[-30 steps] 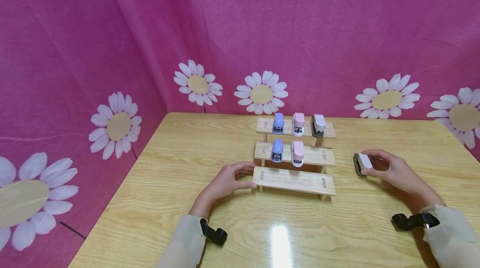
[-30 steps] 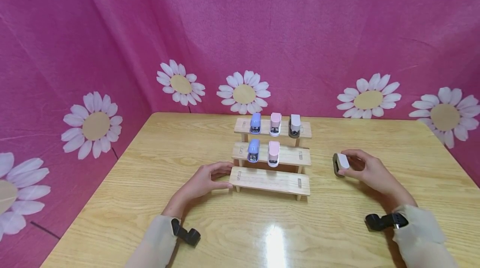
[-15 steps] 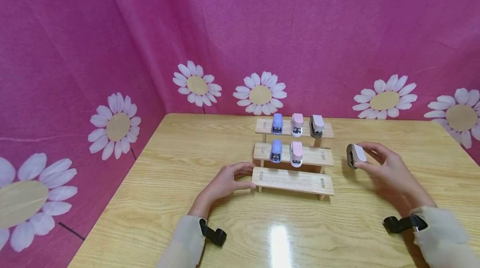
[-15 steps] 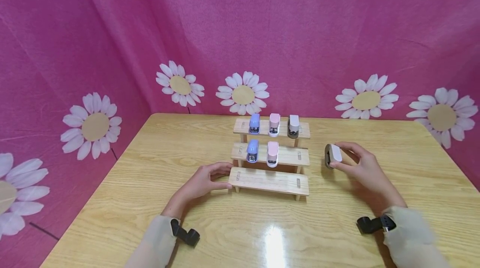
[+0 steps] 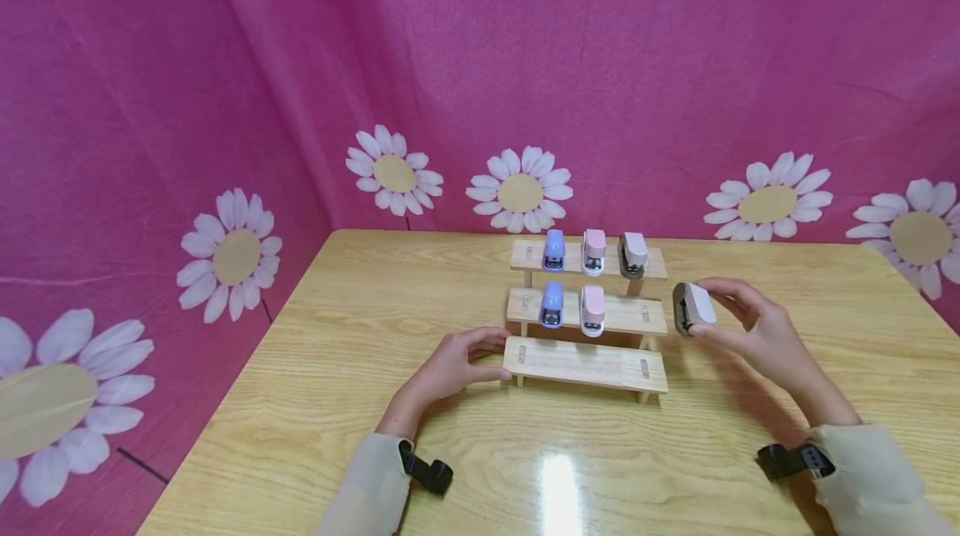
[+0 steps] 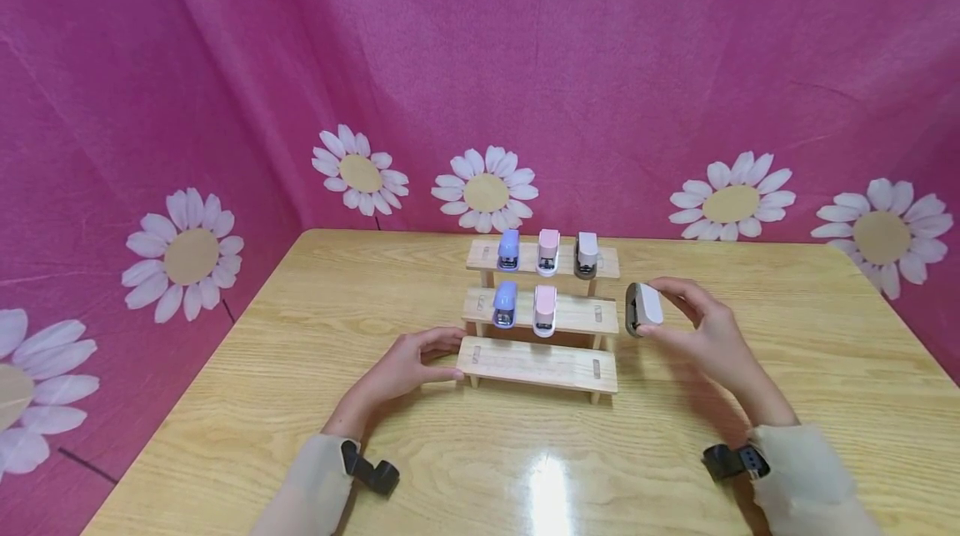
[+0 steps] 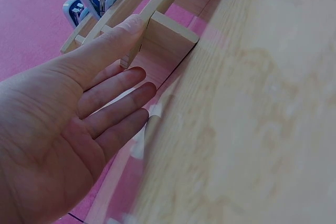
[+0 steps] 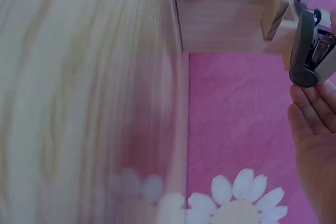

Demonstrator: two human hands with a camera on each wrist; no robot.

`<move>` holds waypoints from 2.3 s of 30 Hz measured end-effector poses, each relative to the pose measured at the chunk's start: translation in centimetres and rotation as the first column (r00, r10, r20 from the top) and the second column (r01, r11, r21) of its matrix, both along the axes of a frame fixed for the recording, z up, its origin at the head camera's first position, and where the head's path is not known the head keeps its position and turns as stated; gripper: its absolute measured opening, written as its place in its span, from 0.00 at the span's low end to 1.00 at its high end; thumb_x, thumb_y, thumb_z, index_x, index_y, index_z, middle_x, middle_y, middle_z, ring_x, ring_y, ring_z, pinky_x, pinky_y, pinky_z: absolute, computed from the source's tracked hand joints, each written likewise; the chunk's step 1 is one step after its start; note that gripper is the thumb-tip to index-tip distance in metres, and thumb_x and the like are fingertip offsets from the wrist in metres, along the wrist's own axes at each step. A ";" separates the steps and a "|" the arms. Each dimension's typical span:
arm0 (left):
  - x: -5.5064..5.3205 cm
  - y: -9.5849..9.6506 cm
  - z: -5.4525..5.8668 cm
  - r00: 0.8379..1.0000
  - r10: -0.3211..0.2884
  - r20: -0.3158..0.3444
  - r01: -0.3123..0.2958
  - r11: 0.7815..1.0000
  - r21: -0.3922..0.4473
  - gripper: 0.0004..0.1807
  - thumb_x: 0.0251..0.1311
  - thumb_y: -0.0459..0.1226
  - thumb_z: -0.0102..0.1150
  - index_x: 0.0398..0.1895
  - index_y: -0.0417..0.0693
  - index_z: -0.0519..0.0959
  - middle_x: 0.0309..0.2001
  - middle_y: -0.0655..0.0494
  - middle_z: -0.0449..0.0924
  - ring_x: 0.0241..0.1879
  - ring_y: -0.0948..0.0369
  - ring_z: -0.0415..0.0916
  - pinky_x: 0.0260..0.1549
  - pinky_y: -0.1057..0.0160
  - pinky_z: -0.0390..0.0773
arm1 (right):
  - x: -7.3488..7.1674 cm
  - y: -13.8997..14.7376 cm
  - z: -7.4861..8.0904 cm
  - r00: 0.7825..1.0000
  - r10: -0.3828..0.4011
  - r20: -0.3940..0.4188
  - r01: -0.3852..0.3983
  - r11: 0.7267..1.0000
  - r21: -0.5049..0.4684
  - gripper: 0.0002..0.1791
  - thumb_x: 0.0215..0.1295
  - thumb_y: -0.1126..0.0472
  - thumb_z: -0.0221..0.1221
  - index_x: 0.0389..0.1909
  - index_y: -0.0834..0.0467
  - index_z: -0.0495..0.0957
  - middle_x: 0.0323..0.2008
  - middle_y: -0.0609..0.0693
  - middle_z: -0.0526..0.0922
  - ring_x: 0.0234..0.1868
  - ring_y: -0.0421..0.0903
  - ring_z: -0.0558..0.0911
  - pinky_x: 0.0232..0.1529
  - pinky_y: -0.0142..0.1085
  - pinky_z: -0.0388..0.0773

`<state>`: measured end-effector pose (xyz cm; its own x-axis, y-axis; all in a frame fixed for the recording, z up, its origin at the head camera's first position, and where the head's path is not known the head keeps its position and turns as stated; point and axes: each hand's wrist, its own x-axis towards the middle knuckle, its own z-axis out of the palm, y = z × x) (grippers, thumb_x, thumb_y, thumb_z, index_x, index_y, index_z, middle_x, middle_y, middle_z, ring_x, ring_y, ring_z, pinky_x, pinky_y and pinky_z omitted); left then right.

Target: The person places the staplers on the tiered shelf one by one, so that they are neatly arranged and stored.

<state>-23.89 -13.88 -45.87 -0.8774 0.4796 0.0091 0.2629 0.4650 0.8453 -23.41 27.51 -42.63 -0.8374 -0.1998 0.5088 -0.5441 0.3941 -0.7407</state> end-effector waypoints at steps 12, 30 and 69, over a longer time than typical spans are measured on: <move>0.0 0.0 0.0 1.000 -0.001 -0.002 0.001 1.000 0.005 0.33 0.55 0.44 0.70 0.65 0.48 0.73 0.57 0.51 0.82 0.59 0.56 0.78 0.65 0.55 0.74 | 0.4 -2.5 1.0 0.995 0.017 -0.103 -0.012 0.999 0.053 0.35 0.42 0.83 0.69 0.57 0.71 0.73 0.53 0.32 0.76 0.58 0.25 0.74 0.63 0.16 0.68; 0.0 0.0 -0.1 1.000 0.002 0.001 -0.002 1.000 0.012 0.33 0.54 0.43 0.71 0.65 0.47 0.73 0.57 0.51 0.82 0.60 0.56 0.78 0.65 0.54 0.74 | 0.5 -5.1 1.3 0.991 -0.028 -0.134 0.052 0.981 0.185 0.36 0.43 0.70 0.75 0.58 0.63 0.76 0.54 0.59 0.80 0.59 0.27 0.73 0.61 0.11 0.64; 0.0 -0.1 0.0 1.000 -0.012 -0.019 0.012 1.000 0.016 0.33 0.56 0.43 0.70 0.65 0.46 0.72 0.58 0.49 0.81 0.60 0.54 0.78 0.65 0.54 0.74 | 1.7 -7.5 1.8 0.981 -0.192 0.005 0.184 0.947 0.263 0.31 0.56 0.58 0.71 0.59 0.65 0.75 0.55 0.66 0.81 0.57 0.65 0.79 0.56 0.58 0.76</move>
